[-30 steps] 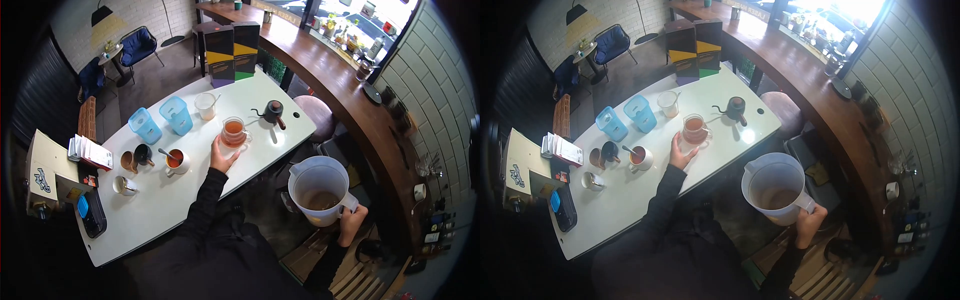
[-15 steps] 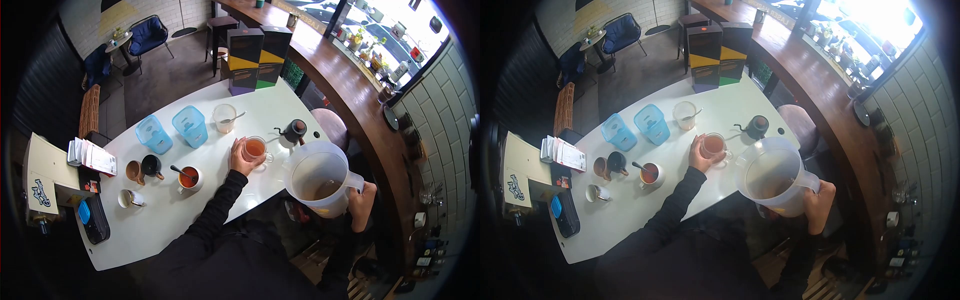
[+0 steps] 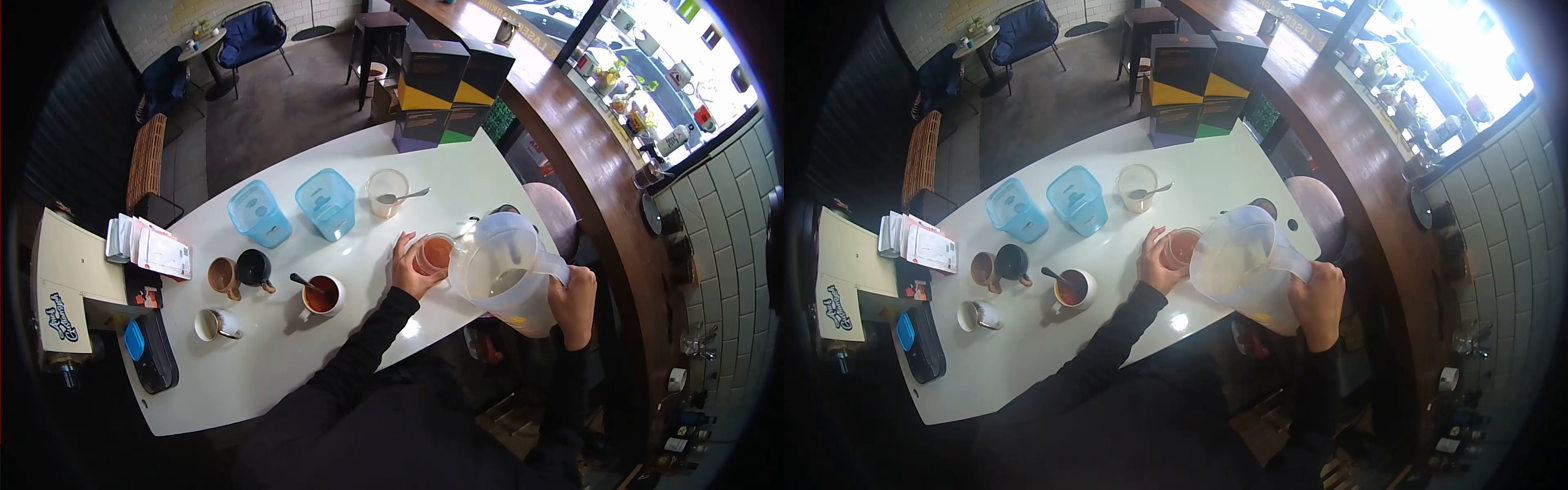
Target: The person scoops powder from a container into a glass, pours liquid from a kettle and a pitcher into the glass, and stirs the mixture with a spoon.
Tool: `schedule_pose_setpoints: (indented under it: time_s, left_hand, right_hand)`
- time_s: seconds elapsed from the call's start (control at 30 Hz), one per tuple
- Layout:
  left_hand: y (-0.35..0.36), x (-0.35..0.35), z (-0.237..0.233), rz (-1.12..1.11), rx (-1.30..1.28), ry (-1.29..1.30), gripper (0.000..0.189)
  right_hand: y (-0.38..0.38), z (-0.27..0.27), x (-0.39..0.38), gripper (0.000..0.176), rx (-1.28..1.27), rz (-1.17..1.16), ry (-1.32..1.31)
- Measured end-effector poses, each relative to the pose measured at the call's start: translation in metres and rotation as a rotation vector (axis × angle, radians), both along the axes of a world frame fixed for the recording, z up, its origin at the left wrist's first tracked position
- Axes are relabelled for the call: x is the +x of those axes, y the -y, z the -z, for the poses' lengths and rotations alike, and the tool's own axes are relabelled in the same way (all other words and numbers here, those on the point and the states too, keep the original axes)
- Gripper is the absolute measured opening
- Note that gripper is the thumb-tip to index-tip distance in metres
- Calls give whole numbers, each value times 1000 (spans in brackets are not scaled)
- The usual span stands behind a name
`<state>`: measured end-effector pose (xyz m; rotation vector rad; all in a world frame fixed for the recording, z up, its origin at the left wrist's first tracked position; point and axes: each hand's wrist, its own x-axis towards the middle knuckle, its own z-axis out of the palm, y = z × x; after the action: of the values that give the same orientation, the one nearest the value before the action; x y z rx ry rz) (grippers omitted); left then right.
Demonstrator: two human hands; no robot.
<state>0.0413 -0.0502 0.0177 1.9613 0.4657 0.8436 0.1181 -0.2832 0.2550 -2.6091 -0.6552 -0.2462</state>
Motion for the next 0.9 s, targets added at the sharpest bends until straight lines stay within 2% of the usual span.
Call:
schedule_pose_setpoints:
  time_s: [0.27,0.47,0.67,0.9]
  left_hand:
    - [1,-3,-2,35,-1,-14,85]
    - [3,-4,-4,24,-1,-41,86]
    - [3,-3,-7,33,-27,-52,85]
    - [4,-3,-7,8,-17,-25,84]
  right_hand:
    - [-30,-13,-1,31,-218,38,20]
    - [-36,-9,3,31,-232,19,99]
    - [-45,-13,6,26,-279,31,12]
    - [-49,-11,6,21,-257,12,61]
